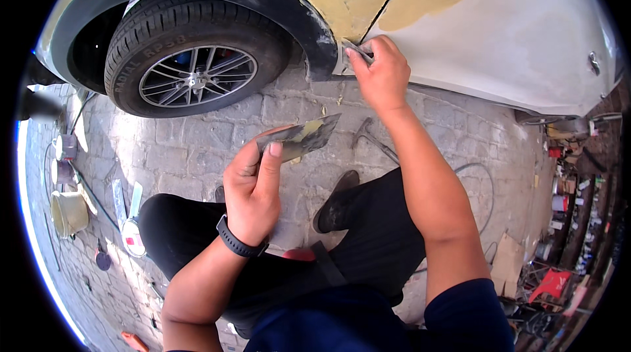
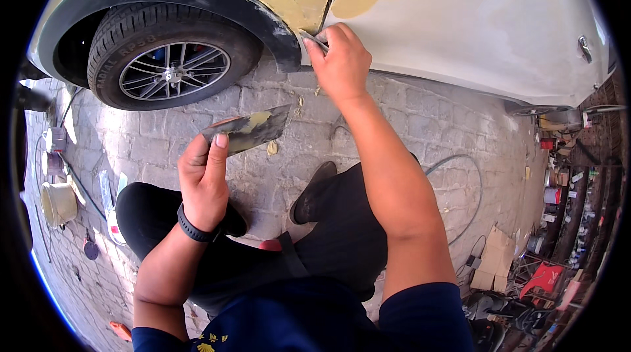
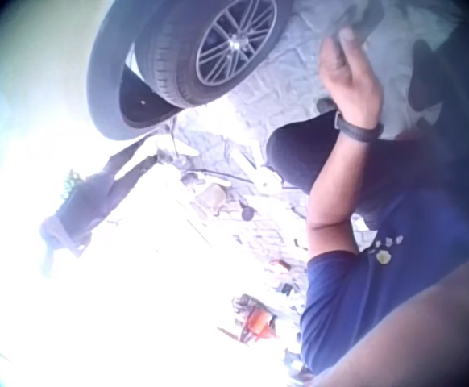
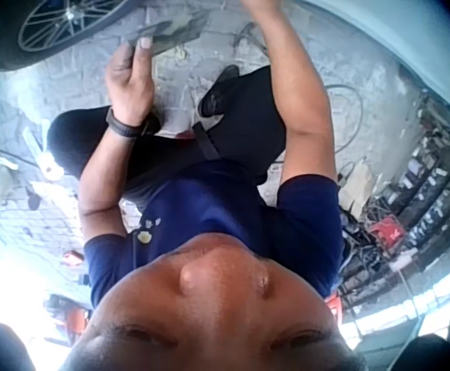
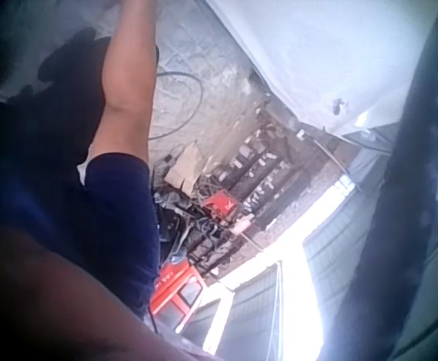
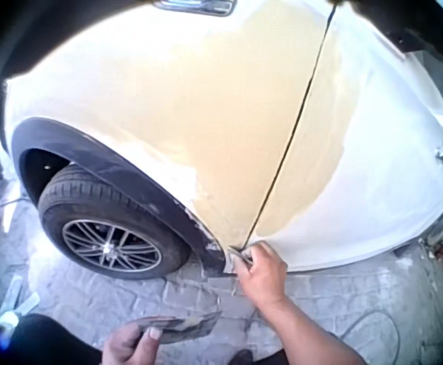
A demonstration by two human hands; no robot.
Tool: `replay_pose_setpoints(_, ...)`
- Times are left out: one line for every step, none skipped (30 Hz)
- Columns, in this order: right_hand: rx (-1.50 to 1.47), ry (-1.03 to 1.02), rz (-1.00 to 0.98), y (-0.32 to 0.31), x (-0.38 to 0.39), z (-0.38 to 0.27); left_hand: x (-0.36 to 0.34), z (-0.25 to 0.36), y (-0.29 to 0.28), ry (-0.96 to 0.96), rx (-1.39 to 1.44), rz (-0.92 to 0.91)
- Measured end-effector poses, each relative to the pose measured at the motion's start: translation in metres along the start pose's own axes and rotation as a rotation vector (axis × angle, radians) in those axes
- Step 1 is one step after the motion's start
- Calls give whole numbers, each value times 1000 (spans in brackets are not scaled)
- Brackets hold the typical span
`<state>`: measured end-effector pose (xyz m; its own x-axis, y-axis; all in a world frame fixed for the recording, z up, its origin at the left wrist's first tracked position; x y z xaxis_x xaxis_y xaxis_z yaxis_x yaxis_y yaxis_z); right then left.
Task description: The person applies a yellowish body filler to the side panel of a white car using a metal spreader. They repeatedly transfer filler from a larger metal plate to the spreader and smooth the material over the car's surface near the wheel arch and door seam.
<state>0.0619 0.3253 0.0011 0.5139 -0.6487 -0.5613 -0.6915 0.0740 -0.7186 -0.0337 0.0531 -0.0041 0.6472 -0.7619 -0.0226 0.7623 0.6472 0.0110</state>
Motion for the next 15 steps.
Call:
replay_pose_setpoints(5,15,-1,0,0,1,0,-2,0,-7,21,8)
replay_pose_setpoints(-10,36,9,-1,0,4,0,-2,0,-10,16,2)
replay_pose_setpoints(-26,57,19,-1,0,6,1,-2,1,-13,11,-3)
replay_pose_setpoints(-41,78,29,-1,1,10,2,-1,1,-17,6,-8)
replay_pose_setpoints(-55,104,16,0,1,14,2,1,2,-13,-6,-11)
replay_pose_setpoints(-70,130,4,0,1,18,2,4,2,-8,-18,-14)
replay_pose_setpoints(-84,156,-8,1,2,22,2,5,3,-4,-30,-16)
replay_pose_setpoints(-135,188,-19,3,2,28,2,6,3,-3,-32,-14)
replay_pose_setpoints(-186,220,-29,5,3,37,2,6,3,-1,-35,-12)
replay_pose_setpoints(-237,251,-40,6,5,45,2,6,3,1,-37,-10)
replay_pose_setpoints(-233,250,-31,3,4,45,1,6,1,0,-42,-10)
replay_pose_setpoints(-229,249,-21,-3,5,46,1,5,-1,-2,-47,-11)
replay_pose_setpoints(-225,249,-11,-9,7,46,1,4,-2,-3,-51,-11)
replay_pose_setpoints(-197,189,-8,-14,7,40,1,0,-3,-2,-37,-8)
replay_pose_setpoints(-164,116,-12,-14,8,32,0,0,-3,6,-24,-8)
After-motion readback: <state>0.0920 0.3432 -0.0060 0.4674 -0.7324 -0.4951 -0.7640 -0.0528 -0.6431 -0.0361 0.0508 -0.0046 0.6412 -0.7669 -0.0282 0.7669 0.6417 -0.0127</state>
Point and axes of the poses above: each hand's wrist, its own x-axis away from the middle knuckle, its own y-axis out of the palm, z = x × y, the point moved 8 cm from there along -x, towards the middle knuckle
